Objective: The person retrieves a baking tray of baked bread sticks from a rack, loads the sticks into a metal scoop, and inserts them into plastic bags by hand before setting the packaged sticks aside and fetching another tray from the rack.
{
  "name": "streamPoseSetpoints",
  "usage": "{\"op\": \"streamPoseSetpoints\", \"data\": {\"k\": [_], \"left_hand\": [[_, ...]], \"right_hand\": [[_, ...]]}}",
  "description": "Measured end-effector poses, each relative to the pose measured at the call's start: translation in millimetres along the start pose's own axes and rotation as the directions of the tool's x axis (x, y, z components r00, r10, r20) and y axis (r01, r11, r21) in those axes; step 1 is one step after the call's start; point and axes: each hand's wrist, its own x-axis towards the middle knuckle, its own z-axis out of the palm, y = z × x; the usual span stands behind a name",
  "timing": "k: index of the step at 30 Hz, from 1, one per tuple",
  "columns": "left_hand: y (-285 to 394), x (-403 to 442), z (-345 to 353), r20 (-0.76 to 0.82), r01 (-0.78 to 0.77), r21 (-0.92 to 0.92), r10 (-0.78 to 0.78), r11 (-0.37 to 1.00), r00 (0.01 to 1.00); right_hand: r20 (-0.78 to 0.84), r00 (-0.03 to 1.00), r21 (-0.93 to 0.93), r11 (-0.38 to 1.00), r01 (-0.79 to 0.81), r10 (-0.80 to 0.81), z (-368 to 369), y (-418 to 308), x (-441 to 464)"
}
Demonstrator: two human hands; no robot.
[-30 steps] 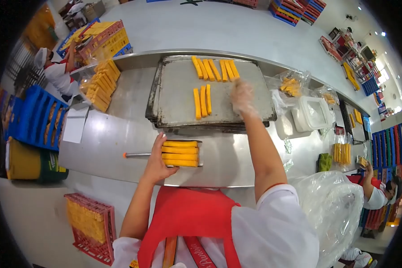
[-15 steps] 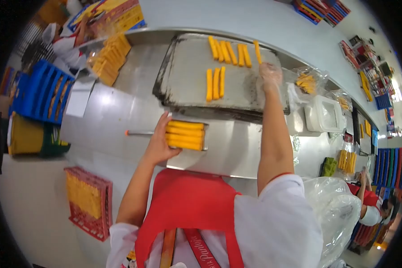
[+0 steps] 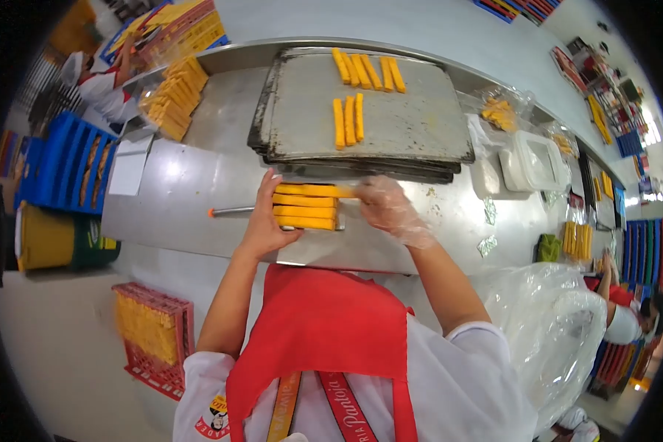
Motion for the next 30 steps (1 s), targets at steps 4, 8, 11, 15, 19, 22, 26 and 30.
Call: {"op": "streamPoseSetpoints", "data": {"k": [4,8,11,15,19,22,26,30], "left_hand": [[2.7,2.7,13.1,0.020,-0.106,-0.017,0.107,0.994,0.994],[4.8,1.9,18.9,-0.034,-0.083,0.001,0.083,0.997,0.996],[2.6,1.8,16.9,-0.024,-0.090,0.081,0.092,0.993,0.995],[4.5,1.7,18.3,-0.031,-0.066,0.099,0.069,0.993,0.997],[6.1,2.2,17.9,-0.011,-0.046,0.090,0.047,0.995,0.999],[2.0,1.1,19.6,-0.021,-0.055,0.115,0.058,0.992,0.998],[3.7,1.2,22.0,-0.021,-0.017,0.087,0.019,0.996,1.000],[0.8,-0.5,19.2,0.002,-0.033,0.059,0.033,0.998,0.999]], "right_hand": [[-0.007,0.999,0.281,0.959,-0.044,0.048,36.5,-19.8,17.7],[-0.189,0.964,0.258,0.956,-0.137,0.188,22.9,-12.2,-0.8],[-0.164,0.850,0.129,0.866,-0.484,0.500,0.0,19.9,-43.7],[-0.339,0.442,-0.194,0.398,-0.897,0.830,-32.4,121.5,-125.7],[-0.495,0.117,-0.220,0.006,-0.976,0.861,-97.3,141.6,-161.5],[-0.332,-0.059,-0.229,-0.141,-0.963,0.941,-109.0,134.4,-180.9],[-0.183,-0.033,-0.401,-0.106,-0.910,0.982,-71.5,146.7,-208.3],[-0.514,-0.047,-0.036,-0.076,-0.996,0.856,-54.5,134.7,-192.9]]}}
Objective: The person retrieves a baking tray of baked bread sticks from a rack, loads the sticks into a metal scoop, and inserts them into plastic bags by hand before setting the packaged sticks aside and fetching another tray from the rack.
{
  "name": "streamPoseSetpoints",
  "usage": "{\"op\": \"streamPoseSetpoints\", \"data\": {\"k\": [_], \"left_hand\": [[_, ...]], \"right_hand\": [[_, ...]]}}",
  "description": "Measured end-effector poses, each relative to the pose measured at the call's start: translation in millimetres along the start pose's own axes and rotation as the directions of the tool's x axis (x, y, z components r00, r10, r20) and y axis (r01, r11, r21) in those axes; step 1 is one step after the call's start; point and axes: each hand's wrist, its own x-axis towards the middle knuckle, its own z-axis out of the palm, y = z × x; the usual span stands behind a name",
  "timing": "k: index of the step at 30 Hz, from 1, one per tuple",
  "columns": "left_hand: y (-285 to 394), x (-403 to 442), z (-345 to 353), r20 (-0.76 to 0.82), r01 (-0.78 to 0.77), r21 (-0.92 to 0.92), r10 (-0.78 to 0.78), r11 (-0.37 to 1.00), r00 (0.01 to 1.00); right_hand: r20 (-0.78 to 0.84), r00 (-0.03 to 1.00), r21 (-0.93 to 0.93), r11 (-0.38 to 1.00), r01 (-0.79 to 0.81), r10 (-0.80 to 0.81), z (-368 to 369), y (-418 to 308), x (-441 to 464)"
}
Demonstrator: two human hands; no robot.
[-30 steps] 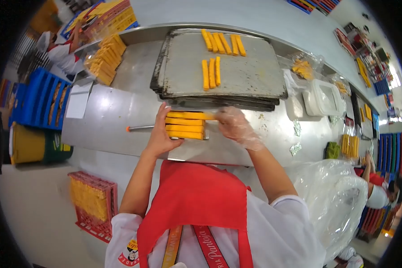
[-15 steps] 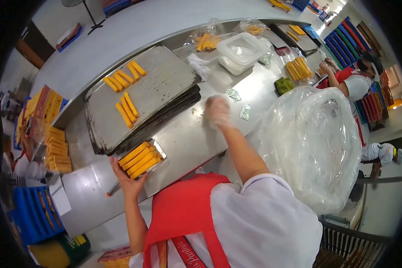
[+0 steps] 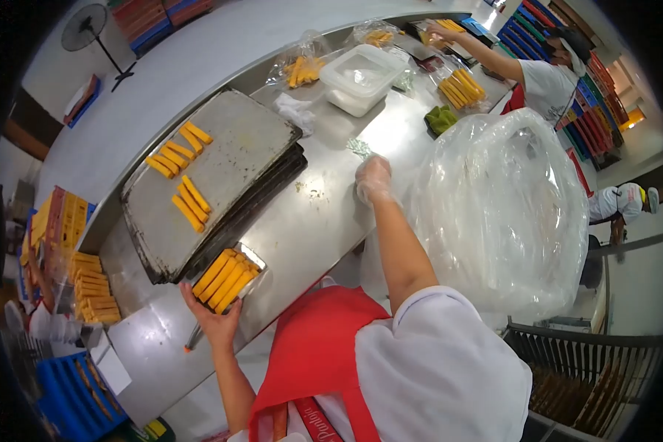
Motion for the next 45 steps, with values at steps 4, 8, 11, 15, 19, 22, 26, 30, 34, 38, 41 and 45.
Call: {"op": "streamPoseSetpoints", "data": {"k": [4,8,11,15,19,22,26,30,34,38,41,45], "left_hand": [[-0.7,-0.3,-10.6,0.025,-0.061,-0.024,0.061,0.998,0.998],[4.4,-6.1,-34.8,-0.087,-0.176,0.129,0.188,0.976,0.978],[25.4,7.8,-51.7,-0.157,-0.300,0.147,0.322,0.942,0.934],[110.6,47.8,-39.3,-0.117,-0.441,0.137,0.457,0.887,0.882],[249.4,73.6,19.1,0.005,-0.767,-0.142,0.776,0.625,0.631],[364.5,61.1,84.8,0.081,-0.775,-0.491,0.906,0.398,0.415],[479.7,24.9,201.1,0.334,-0.638,-0.662,0.917,0.394,0.219],[509.6,-12.8,321.4,0.893,-0.794,-0.413,0.369,0.445,-0.258],[482.9,-58.7,361.6,0.814,-0.784,-0.568,0.306,0.248,-0.493],[495.7,-50.1,331.5,0.880,-0.807,-0.439,0.373,0.396,-0.295],[496.1,-41.1,323.5,0.869,-0.815,-0.356,0.482,0.457,-0.110],[503.1,-21.3,285.3,0.612,-0.599,-0.547,0.768,0.585,0.191]], "right_hand": [[-0.096,0.992,0.460,0.887,-0.031,0.085,-20.2,-7.8,-24.0],[0.163,0.967,0.855,0.460,-0.238,0.196,-12.9,9.9,-40.8],[0.261,0.961,0.952,-0.140,-0.271,-0.085,-13.3,37.8,-68.5],[0.480,0.686,0.540,-0.431,-0.722,-0.547,-30.7,30.3,-104.1],[0.587,0.739,0.689,-0.274,-0.671,-0.330,-58.0,18.9,-171.2],[0.553,0.728,0.778,-0.064,-0.626,-0.405,-68.9,45.7,-198.1],[0.665,0.571,0.670,0.048,-0.741,-0.482,-76.7,95.0,-198.8],[0.557,0.709,0.831,0.284,-0.479,-0.433,-47.1,123.7,-213.6],[0.422,0.725,0.888,0.089,-0.450,-0.544,-29.4,128.0,-219.8],[0.317,0.699,0.896,-0.040,-0.443,-0.641,-12.3,125.1,-215.7],[0.280,0.683,0.890,-0.084,-0.448,-0.674,-3.2,127.4,-215.4],[0.247,0.689,0.879,-0.142,-0.456,-0.682,15.7,134.4,-220.1]]}}
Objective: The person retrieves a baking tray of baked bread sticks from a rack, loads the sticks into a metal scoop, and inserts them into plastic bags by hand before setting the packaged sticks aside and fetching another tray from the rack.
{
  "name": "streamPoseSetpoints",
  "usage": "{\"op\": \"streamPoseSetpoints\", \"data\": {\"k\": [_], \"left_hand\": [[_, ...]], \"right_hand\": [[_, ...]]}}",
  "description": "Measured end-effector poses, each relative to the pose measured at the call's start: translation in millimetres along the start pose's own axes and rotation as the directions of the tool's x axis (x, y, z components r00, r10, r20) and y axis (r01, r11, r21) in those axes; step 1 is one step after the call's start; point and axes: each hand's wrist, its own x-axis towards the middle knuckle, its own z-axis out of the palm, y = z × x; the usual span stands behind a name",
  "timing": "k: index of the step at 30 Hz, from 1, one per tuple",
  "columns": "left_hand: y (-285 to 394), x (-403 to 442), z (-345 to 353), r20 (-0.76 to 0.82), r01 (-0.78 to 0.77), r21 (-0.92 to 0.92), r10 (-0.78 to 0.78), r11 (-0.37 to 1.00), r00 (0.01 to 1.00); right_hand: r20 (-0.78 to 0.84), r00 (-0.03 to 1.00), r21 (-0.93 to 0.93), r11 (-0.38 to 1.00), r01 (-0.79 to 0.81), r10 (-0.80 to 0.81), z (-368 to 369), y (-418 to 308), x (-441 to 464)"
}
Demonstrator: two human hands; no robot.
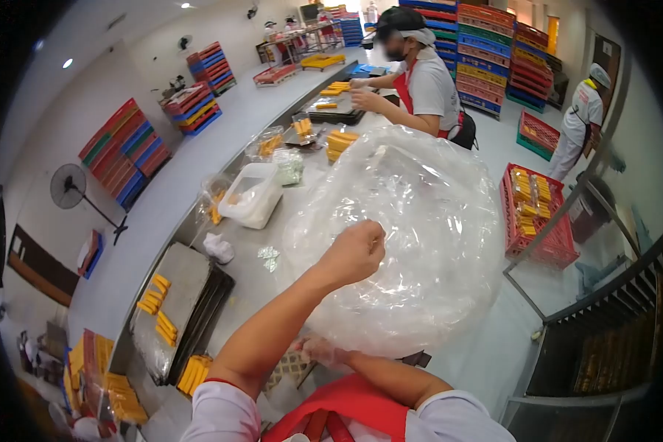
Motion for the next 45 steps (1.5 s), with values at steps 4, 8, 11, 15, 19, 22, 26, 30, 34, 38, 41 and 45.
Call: {"op": "streamPoseSetpoints", "data": {"k": [4,8,11,15,19,22,26,30,34,38,41,45], "left_hand": [[24.3,-50.8,-54.3,-0.342,-0.106,-0.343,-0.018,0.933,0.940],[14.3,-120.5,-76.1,-0.579,-0.155,-0.427,-0.137,0.891,0.804],[-3.8,-135.2,-74.1,-0.575,-0.122,-0.307,-0.082,0.944,0.814],[-3.3,-75.5,-69.3,-0.289,-0.131,-0.428,0.002,0.895,0.957],[-9.0,-73.8,-32.9,-0.141,0.038,-0.395,-0.102,0.918,0.985],[-31.9,-75.5,-4.0,-0.195,0.013,-0.415,-0.103,0.910,0.975],[-25.0,-81.9,-11.8,0.073,0.251,-0.692,-0.280,0.677,0.957],[-9.0,-102.9,-29.9,0.073,0.207,-0.800,-0.251,0.563,0.965],[-15.3,-96.0,-32.6,0.198,0.411,-0.554,-0.365,0.724,0.910],[4.0,-116.4,-51.5,0.143,0.400,-0.505,-0.383,0.765,0.912],[1.8,-132.1,-56.7,0.131,0.370,-0.571,-0.363,0.733,0.923],[-29.0,-150.5,-40.2,-0.116,0.092,-0.649,-0.218,0.755,0.969]], "right_hand": [[0.068,0.964,0.077,0.962,-0.261,0.256,8.1,-40.2,-8.5],[0.011,0.996,0.401,0.912,-0.081,0.084,65.1,-130.2,-40.9],[0.009,0.998,0.525,0.850,0.049,-0.063,97.6,-152.3,-32.2],[0.000,0.990,0.458,0.880,0.125,-0.140,127.1,-148.0,-24.8],[-0.228,0.972,0.332,0.943,0.029,0.051,157.0,-116.2,-38.3],[-0.190,0.981,0.274,0.962,0.016,0.037,178.2,-127.7,-64.8],[-0.326,0.942,0.242,0.957,0.159,-0.075,147.5,-128.2,-91.0],[-0.392,0.887,0.334,0.860,0.385,-0.245,125.5,-139.6,-101.1],[-0.481,0.834,0.265,0.861,0.434,-0.272,142.9,-152.1,-98.8],[-0.564,0.782,0.221,0.864,0.453,-0.266,157.1,-150.8,-93.0],[-0.549,0.764,0.164,0.852,0.497,-0.340,170.3,-159.0,-94.6],[-0.506,0.769,0.173,0.827,0.534,-0.391,174.2,-161.5,-102.0]]}}
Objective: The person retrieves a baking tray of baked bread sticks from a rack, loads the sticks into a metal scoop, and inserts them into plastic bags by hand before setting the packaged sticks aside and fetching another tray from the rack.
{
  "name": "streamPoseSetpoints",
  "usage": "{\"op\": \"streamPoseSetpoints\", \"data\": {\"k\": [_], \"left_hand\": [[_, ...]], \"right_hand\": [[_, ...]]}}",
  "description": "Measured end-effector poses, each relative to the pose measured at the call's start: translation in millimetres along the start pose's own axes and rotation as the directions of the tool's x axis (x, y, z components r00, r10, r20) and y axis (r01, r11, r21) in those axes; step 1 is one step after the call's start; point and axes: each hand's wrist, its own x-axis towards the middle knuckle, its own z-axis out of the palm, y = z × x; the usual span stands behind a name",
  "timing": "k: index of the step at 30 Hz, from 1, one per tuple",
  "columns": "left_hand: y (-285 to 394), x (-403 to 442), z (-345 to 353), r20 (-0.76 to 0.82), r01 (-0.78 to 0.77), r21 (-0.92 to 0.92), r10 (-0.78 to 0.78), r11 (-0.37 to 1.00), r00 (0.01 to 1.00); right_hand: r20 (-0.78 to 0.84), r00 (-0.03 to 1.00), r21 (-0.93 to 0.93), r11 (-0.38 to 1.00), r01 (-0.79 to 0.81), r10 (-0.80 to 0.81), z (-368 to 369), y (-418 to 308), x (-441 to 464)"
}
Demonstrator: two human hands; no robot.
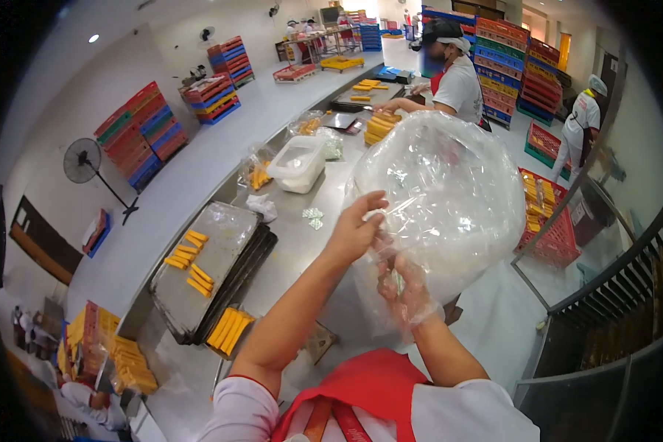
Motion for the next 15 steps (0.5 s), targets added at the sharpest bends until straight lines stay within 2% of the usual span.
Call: {"op": "streamPoseSetpoints", "data": {"k": [2,3,5,6,8,9,10,11,12,14,15], "left_hand": [[15.2,-40.9,-21.1,0.043,-0.098,-0.199,0.109,0.975,0.993],[6.6,-58.7,-27.0,0.048,-0.083,-0.209,0.095,0.974,0.994],[-14.6,-96.5,-37.3,-0.010,-0.236,-0.213,0.239,0.948,0.971],[-19.4,-116.0,-40.7,-0.018,-0.223,-0.216,0.224,0.951,0.974],[-27.7,-156.5,-50.9,-0.159,-0.190,-0.130,0.169,0.973,0.973],[-36.7,-176.2,-63.1,-0.209,-0.102,0.023,0.105,0.994,0.972],[-46.5,-193.2,-79.0,-0.241,-0.083,0.021,0.086,0.996,0.967],[-56.1,-208.8,-97.2,-0.345,-0.088,-0.007,0.080,0.996,0.935],[-60.3,-224.7,-115.4,-0.447,-0.098,-0.032,0.074,0.995,0.891],[-14.6,-255.6,-149.5,-0.575,-0.049,-0.203,-0.078,0.978,0.815],[-0.4,-270.0,-164.2,-0.613,-0.042,-0.202,-0.093,0.978,0.785]], "right_hand": [[-0.044,0.998,-0.087,0.995,0.043,-0.047,12.7,-4.1,-3.5],[-0.062,0.997,-0.087,0.996,0.036,-0.041,14.8,-2.4,-2.9],[-0.120,0.993,-0.409,0.911,-0.052,0.002,17.4,5.4,0.5],[-0.128,0.992,-0.407,0.911,-0.069,0.018,14.0,15.2,2.1],[0.116,0.993,-0.704,0.706,0.078,0.007,8.1,40.7,5.1],[0.122,0.992,-0.706,0.706,0.058,0.040,14.1,50.5,2.2],[0.250,0.967,-0.788,0.568,0.237,-0.055,21.4,61.1,-2.3],[0.393,0.911,-0.819,0.404,0.408,-0.123,28.4,71.5,-7.6],[0.402,0.912,-0.817,0.417,0.398,-0.082,35.0,78.3,-13.0],[0.622,0.783,-0.780,0.075,0.621,-0.013,45.4,88.2,-21.2],[0.636,0.771,-0.770,0.098,0.631,0.029,46.1,97.4,-22.7]]}}
